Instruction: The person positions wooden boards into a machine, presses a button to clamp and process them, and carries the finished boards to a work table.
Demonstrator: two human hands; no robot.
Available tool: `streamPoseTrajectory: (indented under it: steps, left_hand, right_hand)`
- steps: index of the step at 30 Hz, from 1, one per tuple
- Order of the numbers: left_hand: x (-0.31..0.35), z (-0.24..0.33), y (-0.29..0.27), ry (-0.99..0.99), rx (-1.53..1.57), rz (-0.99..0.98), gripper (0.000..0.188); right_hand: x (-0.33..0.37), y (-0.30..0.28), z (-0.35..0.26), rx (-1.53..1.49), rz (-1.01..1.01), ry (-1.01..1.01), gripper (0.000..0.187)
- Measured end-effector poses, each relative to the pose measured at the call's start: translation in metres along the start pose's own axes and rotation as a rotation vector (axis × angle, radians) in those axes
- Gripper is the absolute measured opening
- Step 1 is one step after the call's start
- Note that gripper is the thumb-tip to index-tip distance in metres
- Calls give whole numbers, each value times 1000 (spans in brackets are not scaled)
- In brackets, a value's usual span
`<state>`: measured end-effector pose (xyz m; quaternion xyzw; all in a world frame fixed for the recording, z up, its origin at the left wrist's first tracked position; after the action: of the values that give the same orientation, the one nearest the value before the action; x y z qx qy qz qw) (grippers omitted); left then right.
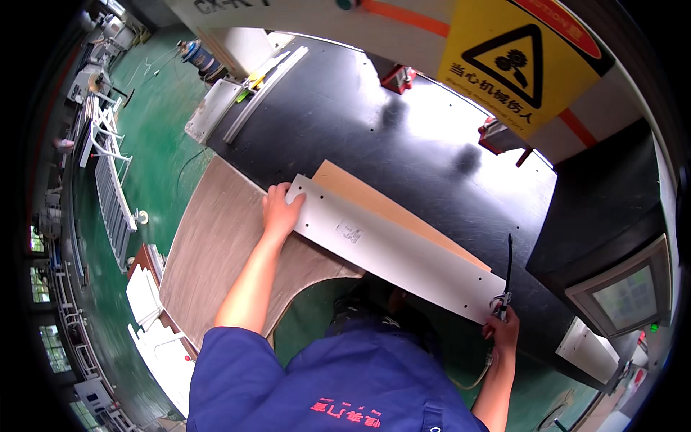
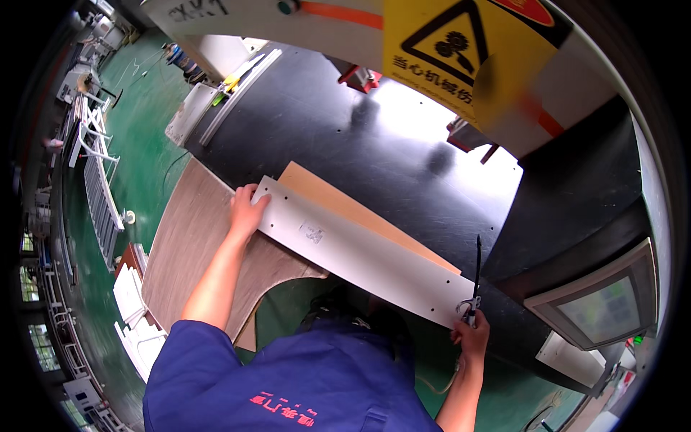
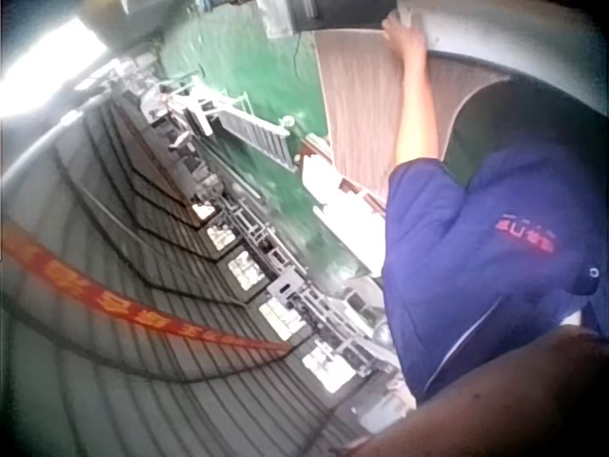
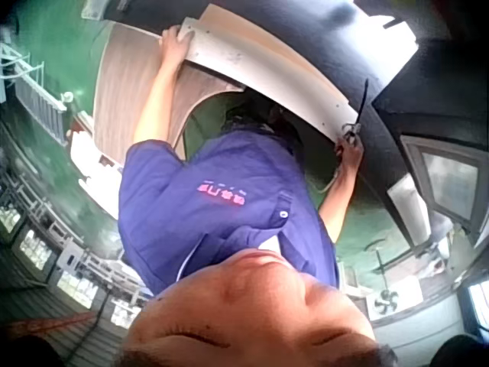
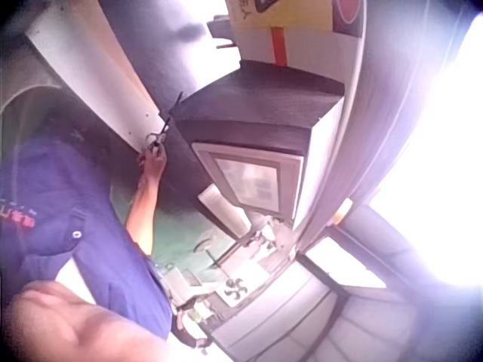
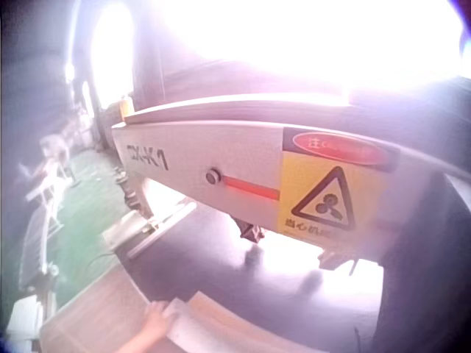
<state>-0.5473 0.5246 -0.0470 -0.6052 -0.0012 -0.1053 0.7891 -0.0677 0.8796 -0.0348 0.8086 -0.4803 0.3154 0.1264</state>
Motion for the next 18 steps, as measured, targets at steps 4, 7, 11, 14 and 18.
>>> streamPoseTrajectory:
  steps: [4,7,11,14,18]
  left_hand:
    - [0,7,-6,19,-6,-17,56]
    - [-4,1,-3,-36,25,-75,59]
    - [1,-1,-8,-118,80,-75,60]
    - [12,-7,-22,-132,141,-13,60]
    - [35,-34,-50,-141,418,46,56]
  right_hand:
    - [-10,-2,7,87,-30,-50,23]
    - [-6,9,3,112,-5,-48,25]
    - [1,8,8,117,45,-61,34]
    - [25,8,12,8,76,-165,39]
    - [71,18,17,-49,177,-171,41]
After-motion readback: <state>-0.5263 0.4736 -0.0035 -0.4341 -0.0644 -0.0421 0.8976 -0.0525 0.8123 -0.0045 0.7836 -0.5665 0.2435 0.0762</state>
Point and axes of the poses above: each hand's wrist, its own x-axis away from the middle knuckle, its own y-axis out of the palm, z = x × y, the point moved 6 cm from there along -x, towards the middle knuckle, and after that the axes turned 11 degrees about -x, right-handed, at the moved point
